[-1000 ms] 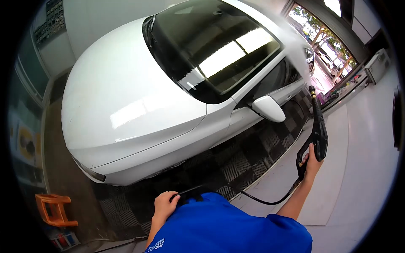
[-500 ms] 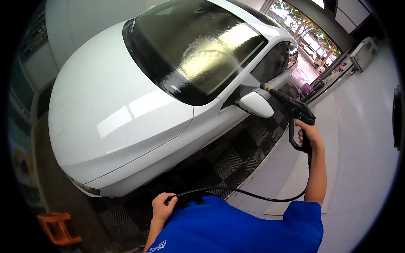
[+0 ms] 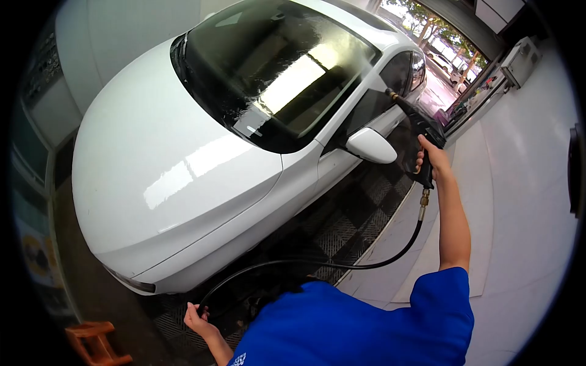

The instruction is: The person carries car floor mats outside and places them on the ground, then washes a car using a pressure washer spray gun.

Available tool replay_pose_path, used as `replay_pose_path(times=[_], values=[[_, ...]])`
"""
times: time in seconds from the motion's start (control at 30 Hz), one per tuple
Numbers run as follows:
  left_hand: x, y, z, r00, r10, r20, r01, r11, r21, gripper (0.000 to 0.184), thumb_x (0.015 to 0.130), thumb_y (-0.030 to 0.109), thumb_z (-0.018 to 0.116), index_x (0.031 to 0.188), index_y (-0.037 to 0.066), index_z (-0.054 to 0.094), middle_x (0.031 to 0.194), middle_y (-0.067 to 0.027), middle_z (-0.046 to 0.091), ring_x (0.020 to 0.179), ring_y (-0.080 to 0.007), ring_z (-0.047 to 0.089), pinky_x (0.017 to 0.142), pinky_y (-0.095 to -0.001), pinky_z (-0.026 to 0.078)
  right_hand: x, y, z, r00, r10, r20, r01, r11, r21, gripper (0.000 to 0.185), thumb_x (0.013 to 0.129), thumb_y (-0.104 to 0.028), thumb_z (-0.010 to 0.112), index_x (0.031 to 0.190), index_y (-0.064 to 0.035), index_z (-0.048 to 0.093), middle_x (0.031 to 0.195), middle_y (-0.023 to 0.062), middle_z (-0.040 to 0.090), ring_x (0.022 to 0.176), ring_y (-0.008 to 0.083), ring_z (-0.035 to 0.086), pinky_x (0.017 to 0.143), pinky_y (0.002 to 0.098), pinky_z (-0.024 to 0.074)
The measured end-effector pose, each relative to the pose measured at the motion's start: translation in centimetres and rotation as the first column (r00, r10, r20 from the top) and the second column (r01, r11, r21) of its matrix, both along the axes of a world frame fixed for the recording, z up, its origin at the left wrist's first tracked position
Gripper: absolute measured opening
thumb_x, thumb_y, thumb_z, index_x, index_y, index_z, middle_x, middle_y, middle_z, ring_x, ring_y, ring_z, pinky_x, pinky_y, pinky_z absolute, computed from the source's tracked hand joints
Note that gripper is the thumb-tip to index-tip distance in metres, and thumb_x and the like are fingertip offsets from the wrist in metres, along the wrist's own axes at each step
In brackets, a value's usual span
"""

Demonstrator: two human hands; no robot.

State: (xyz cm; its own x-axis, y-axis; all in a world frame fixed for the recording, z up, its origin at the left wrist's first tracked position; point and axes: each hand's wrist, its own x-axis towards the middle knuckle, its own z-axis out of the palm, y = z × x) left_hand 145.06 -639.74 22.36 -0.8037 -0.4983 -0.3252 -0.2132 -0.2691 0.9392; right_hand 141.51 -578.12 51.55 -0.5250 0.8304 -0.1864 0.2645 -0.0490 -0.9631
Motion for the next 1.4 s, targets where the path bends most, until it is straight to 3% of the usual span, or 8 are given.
replay_pose_path(times=[0.1, 0.17, 0.37, 0.7, 0.83, 0.93, 1.1, 1.4], values=[[0.4, -1.8, -1.1, 0.985, 0.164, 0.049, -0.160, 0.984, -0.076, 0.035, 0.096, 0.031, 0.049, 0.073, 0.006, 0.052, 0.056, 0.0014, 0.045, 0.044, -0.0030, 0.036, 0.042, -0.0190, 0.026, -0.4, -2.6, -2.8, 0.998, 0.064, 0.011, -0.063, 0.995, -0.076, 0.030, 0.082, -0.030, 0.073, 0.072, -0.0104, 0.052, 0.054, 0.0004, 0.048, 0.042, 0.0139, 0.049, 0.041, 0.0324, 0.0450], [1.4, -3.2, 0.2, 0.966, 0.241, 0.095, -0.238, 0.970, -0.043, 0.037, 0.089, 0.027, 0.059, 0.094, -0.009, 0.063, 0.060, -0.0055, 0.052, 0.052, -0.0147, 0.049, 0.048, -0.0254, 0.039, -0.6, -4.1, -3.8, 0.999, 0.049, 0.020, -0.047, 0.991, -0.125, 0.028, 0.083, -0.027, 0.072, 0.074, -0.0088, 0.053, 0.056, 0.0013, 0.049, 0.044, 0.0136, 0.049, 0.041, 0.0311, 0.0440], [1.6, -6.2, -1.3, 0.925, 0.354, 0.140, -0.353, 0.935, -0.032, 0.034, 0.084, 0.025, 0.061, 0.080, -0.009, 0.061, 0.071, -0.0126, 0.057, 0.061, -0.0224, 0.056, 0.052, -0.0309, 0.045, -0.6, -5.5, -5.5, 0.991, 0.018, -0.131, -0.033, 0.993, -0.115, 0.025, 0.083, -0.024, 0.072, 0.077, -0.0058, 0.056, 0.057, 0.0035, 0.052, 0.043, 0.0135, 0.049, 0.040, 0.0296, 0.0436], [-1.4, -3.6, 0.2, 0.977, 0.074, 0.200, -0.058, 0.994, -0.088, 0.034, 0.088, 0.026, 0.057, 0.086, -0.008, 0.061, 0.080, -0.0125, 0.058, 0.075, -0.0218, 0.054, 0.066, -0.0338, 0.046, 1.7, -10.7, -9.3, 0.928, -0.292, -0.232, 0.335, 0.926, 0.174, 0.026, 0.081, -0.023, 0.075, 0.076, -0.0045, 0.057, 0.051, 0.0025, 0.051, 0.037, 0.0124, 0.048, 0.037, 0.0270, 0.0413], [-2.0, -7.8, -0.2, 0.966, -0.085, 0.245, 0.178, 0.904, -0.388, 0.034, 0.090, 0.026, 0.054, 0.088, -0.007, 0.061, 0.082, -0.0116, 0.058, 0.075, -0.0211, 0.053, 0.067, -0.0326, 0.045, 1.4, -13.9, -10.5, 0.933, -0.296, -0.204, 0.326, 0.936, 0.134, 0.027, 0.080, -0.022, 0.076, 0.073, -0.0047, 0.057, 0.051, 0.0022, 0.052, 0.038, 0.0118, 0.048, 0.037, 0.0265, 0.0406], [-3.6, -9.5, 0.5, 0.968, 0.098, 0.233, -0.068, 0.989, -0.134, 0.032, 0.092, 0.024, 0.050, 0.087, -0.006, 0.060, 0.078, -0.0098, 0.057, 0.067, -0.0182, 0.050, 0.063, -0.0294, 0.041, 0.6, -16.7, -9.9, 0.948, -0.281, -0.150, 0.305, 0.938, 0.165, 0.027, 0.080, -0.022, 0.075, 0.070, -0.0050, 0.057, 0.051, 0.0017, 0.052, 0.038, 0.0114, 0.048, 0.037, 0.0263, 0.0400], [-2.8, -16.7, 0.6, 0.979, 0.011, 0.203, 0.037, 0.972, -0.234, 0.031, 0.089, 0.024, 0.055, 0.077, -0.004, 0.058, 0.070, -0.0053, 0.051, 0.061, -0.0148, 0.046, 0.055, -0.0298, 0.037, 0.6, -23.2, -12.0, 0.965, -0.257, -0.055, 0.260, 0.963, 0.073, 0.028, 0.080, -0.025, 0.075, 0.070, -0.0050, 0.058, 0.052, 0.0013, 0.052, 0.038, 0.0115, 0.048, 0.037, 0.0274, 0.0402], [-1.4, -30.3, 2.3, 0.916, 0.397, 0.047, -0.387, 0.910, -0.150, 0.030, 0.091, 0.022, 0.053, 0.087, -0.006, 0.063, 0.062, -0.0044, 0.048, 0.048, -0.0120, 0.038, 0.043, -0.0261, 0.032, -1.7, -31.5, -15.9, 0.942, -0.310, -0.129, 0.291, 0.945, -0.146, 0.025, 0.083, -0.023, 0.072, 0.073, -0.0048, 0.057, 0.053, 0.0026, 0.052, 0.039, 0.0134, 0.049, 0.036, 0.0304, 0.0426]])
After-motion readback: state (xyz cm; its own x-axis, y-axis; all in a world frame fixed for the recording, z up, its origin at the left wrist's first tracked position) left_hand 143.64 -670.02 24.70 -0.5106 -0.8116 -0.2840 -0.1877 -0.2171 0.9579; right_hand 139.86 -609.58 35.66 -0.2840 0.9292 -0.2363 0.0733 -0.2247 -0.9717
